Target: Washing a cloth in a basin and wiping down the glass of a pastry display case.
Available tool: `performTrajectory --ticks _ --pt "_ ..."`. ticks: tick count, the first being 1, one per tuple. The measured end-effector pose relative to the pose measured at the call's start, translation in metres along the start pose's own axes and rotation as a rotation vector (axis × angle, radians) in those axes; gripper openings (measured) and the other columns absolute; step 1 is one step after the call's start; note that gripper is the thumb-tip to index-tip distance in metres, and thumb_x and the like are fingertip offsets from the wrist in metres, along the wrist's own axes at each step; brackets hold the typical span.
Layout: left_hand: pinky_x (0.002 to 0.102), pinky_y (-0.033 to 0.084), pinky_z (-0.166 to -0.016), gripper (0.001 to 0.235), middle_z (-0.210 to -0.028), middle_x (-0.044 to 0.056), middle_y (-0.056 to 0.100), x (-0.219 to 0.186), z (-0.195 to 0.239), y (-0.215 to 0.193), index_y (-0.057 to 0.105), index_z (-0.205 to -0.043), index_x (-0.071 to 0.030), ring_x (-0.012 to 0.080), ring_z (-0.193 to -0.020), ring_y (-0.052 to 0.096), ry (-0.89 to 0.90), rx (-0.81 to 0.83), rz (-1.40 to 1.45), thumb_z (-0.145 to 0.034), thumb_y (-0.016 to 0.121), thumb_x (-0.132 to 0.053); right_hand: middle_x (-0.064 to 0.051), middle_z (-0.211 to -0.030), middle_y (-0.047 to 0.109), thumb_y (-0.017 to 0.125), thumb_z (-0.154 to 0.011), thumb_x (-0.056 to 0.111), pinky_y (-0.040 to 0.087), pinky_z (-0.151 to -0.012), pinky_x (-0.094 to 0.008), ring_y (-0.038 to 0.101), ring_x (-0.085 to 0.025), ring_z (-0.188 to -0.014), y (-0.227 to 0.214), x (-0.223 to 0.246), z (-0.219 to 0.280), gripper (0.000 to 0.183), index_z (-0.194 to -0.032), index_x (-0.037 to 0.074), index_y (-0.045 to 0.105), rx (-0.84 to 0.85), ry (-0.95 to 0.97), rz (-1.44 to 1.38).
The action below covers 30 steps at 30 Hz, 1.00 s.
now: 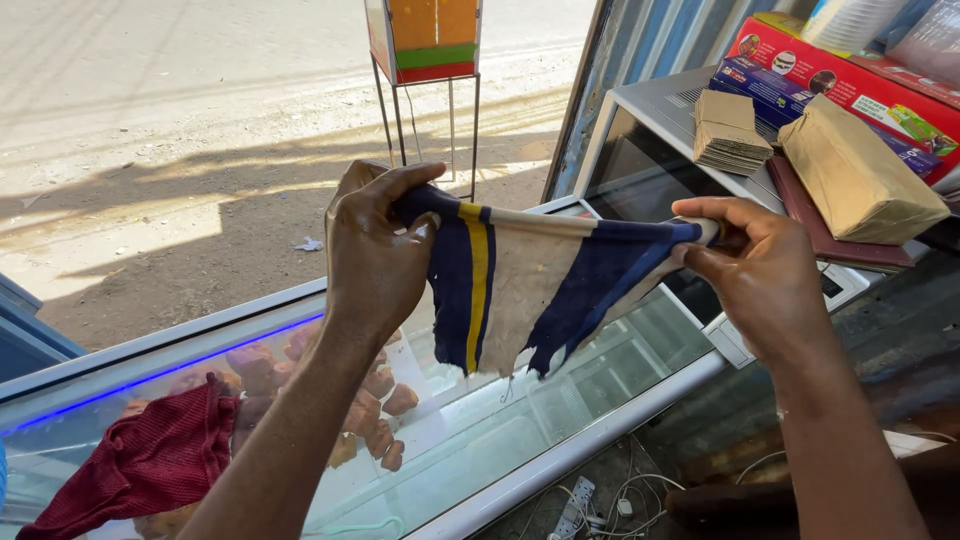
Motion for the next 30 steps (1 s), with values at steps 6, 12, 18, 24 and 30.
performTrajectory --ticks 6,12,18,24,30 --pt "0.033 0.063 -0.078 0.02 -0.102 0.006 0.065 -0.004 -0.004 -0.019 0.086 -0.102 -0.013 0.0212 -0.087 0.073 0.046 0.062 -0.145 -0.09 0.075 -0.001 -0.007 -0.114 0.06 0.088 -0.104 0.009 0.052 -0.075 -0.038 0.056 -0.019 -0.083 -0.013 0.004 0.001 0.013 -0.117 0.008 0.086 -0.076 -0.149 0.339" --pt "0.028 0.066 -0.081 0.012 -0.093 0.002 0.078 0.015 -0.004 -0.023 0.072 -0.105 -0.012 0.011 -0.088 0.074 -0.31 0.128 0.223 -0.101 0.083 -0.009 -0.008 -0.099 0.068 0.081 -0.102 0.008 0.075 -0.082 -0.049 0.077 -0.026 -0.091 -0.019 -0.06 -0.022 0.025 -0.114 0.01 0.06 0.041 0.081 -0.53" --pt "0.03 0.061 -0.048 0.042 -0.105 0.011 0.082 0.008 -0.03 0.015 0.07 -0.127 -0.01 0.0231 -0.077 0.076 -0.654 -0.19 0.789 -0.093 0.086 -0.028 -0.006 -0.108 0.079 0.094 -0.086 0.051 0.064 -0.09 -0.038 0.077 -0.022 -0.099 0.008 -0.044 -0.052 0.037 -0.1 0.021 0.076 -0.063 0.273 -0.986" --pt "0.054 0.068 -0.08 0.053 -0.096 0.024 0.078 0.055 0.097 0.032 0.075 -0.112 0.009 0.0317 -0.084 0.081 -1.195 0.106 0.769 -0.104 0.084 -0.043 -0.021 -0.083 0.079 0.089 -0.089 -0.007 0.066 -0.068 -0.046 0.079 -0.031 -0.07 0.126 -0.097 0.065 0.016 -0.099 -0.007 0.076 0.251 0.697 -0.758" --pt "0.046 0.07 -0.077 0.027 -0.088 0.02 0.081 0.101 0.105 0.013 0.082 -0.107 0.008 0.0296 -0.084 0.086 -1.022 0.211 0.527 -0.084 0.095 0.002 -0.015 -0.087 0.079 0.083 -0.097 0.003 0.069 -0.067 -0.049 0.085 -0.035 -0.077 0.114 -0.112 0.051 0.011 -0.106 0.0 0.078 0.217 0.663 -0.757"
Point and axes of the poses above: each hand's wrist, its own z-axis away from the middle knuckle, its own y-axis out of the palm, x = y × z, the point moved 3 cm from there along -z, towards the middle knuckle
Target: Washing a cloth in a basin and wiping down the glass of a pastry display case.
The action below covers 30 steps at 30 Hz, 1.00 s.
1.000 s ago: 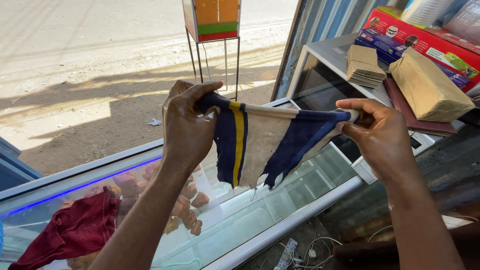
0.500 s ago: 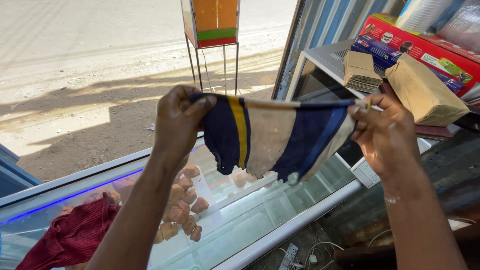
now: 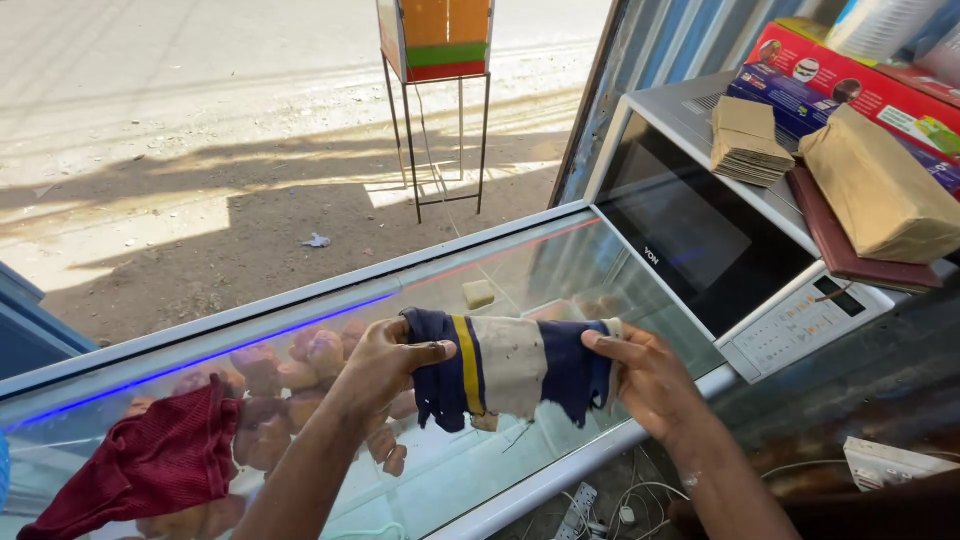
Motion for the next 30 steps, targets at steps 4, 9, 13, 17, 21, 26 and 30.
performTrajectory --ticks 4,9,13,17,21,26,30 --pt "0.043 0.069 -0.057 0.055 -0.085 0.02 0.08 -0.011 -0.001 -0.012 0.074 -0.125 0.014 0.0284 -0.07 0.081 0.11 -0.056 -0.007 -0.078 0.1 0.002 -0.017 -0.089 0.08 0.085 -0.096 0.002 0.069 -0.072 -0.044 0.084 -0.033 -0.08 -0.028 0.003 -0.018 0.018 -0.113 0.0 0.077 -0.068 -0.098 -0.003" --pt "0.034 0.069 -0.073 0.101 -0.091 0.019 0.077 -0.034 0.006 0.002 0.052 -0.165 -0.011 0.0233 -0.078 0.078 0.393 0.047 -0.139 -0.076 0.097 0.009 -0.018 -0.098 0.074 0.087 -0.091 -0.009 0.068 -0.087 -0.042 0.081 -0.027 -0.095 -0.02 0.038 -0.003 0.071 -0.154 0.001 0.057 -0.096 -0.426 0.166" --pt "0.059 0.054 -0.114 0.083 -0.138 0.012 0.076 -0.046 0.014 0.016 0.069 -0.154 -0.034 0.0434 -0.137 0.067 0.502 0.04 -0.906 -0.077 0.096 -0.021 -0.018 -0.109 0.068 0.091 -0.078 -0.014 0.066 -0.081 -0.038 0.071 -0.023 -0.093 0.012 0.074 0.042 0.085 -0.157 0.008 0.07 -0.088 -0.38 0.572" --pt "0.06 0.067 -0.087 0.034 -0.124 0.015 0.065 -0.045 0.008 0.019 0.082 -0.121 -0.024 0.052 -0.103 0.077 0.584 -0.005 -1.234 -0.087 0.083 -0.017 -0.008 -0.102 0.071 0.092 -0.087 0.007 0.064 -0.086 -0.042 0.078 -0.028 -0.092 -0.006 0.071 0.045 0.015 -0.1 0.015 0.091 -0.107 -0.627 1.174" --pt "0.055 0.063 -0.094 0.022 -0.134 0.014 0.063 -0.077 0.024 0.015 0.091 -0.099 -0.013 0.0476 -0.116 0.071 0.599 0.037 -1.144 -0.083 0.079 -0.023 -0.019 -0.129 0.08 0.098 -0.082 0.01 0.057 -0.115 -0.049 0.079 -0.032 -0.121 -0.021 0.079 0.054 0.016 -0.088 -0.001 0.086 0.121 -0.687 0.821" --pt "0.032 0.049 -0.074 0.014 -0.099 0.0 0.073 -0.083 0.031 0.035 0.081 -0.089 -0.009 0.0133 -0.083 0.065 0.358 0.165 -0.69 -0.093 0.083 -0.022 -0.007 -0.079 0.063 0.084 -0.094 0.022 0.051 -0.048 -0.035 0.063 -0.023 -0.063 -0.055 0.063 0.044 0.022 -0.097 0.011 0.065 -0.035 -0.261 0.275" --pt "0.037 0.068 -0.1 0.071 -0.143 0.013 0.079 -0.041 0.025 0.071 0.07 -0.157 -0.016 0.0243 -0.121 0.077 0.033 0.076 -0.585 -0.091 0.078 -0.041 -0.025 -0.137 0.077 0.079 -0.082 0.029 0.06 -0.085 -0.046 0.075 -0.035 -0.108 -0.016 0.037 0.047 0.095 -0.171 0.007 0.052 -0.424 0.091 0.269"
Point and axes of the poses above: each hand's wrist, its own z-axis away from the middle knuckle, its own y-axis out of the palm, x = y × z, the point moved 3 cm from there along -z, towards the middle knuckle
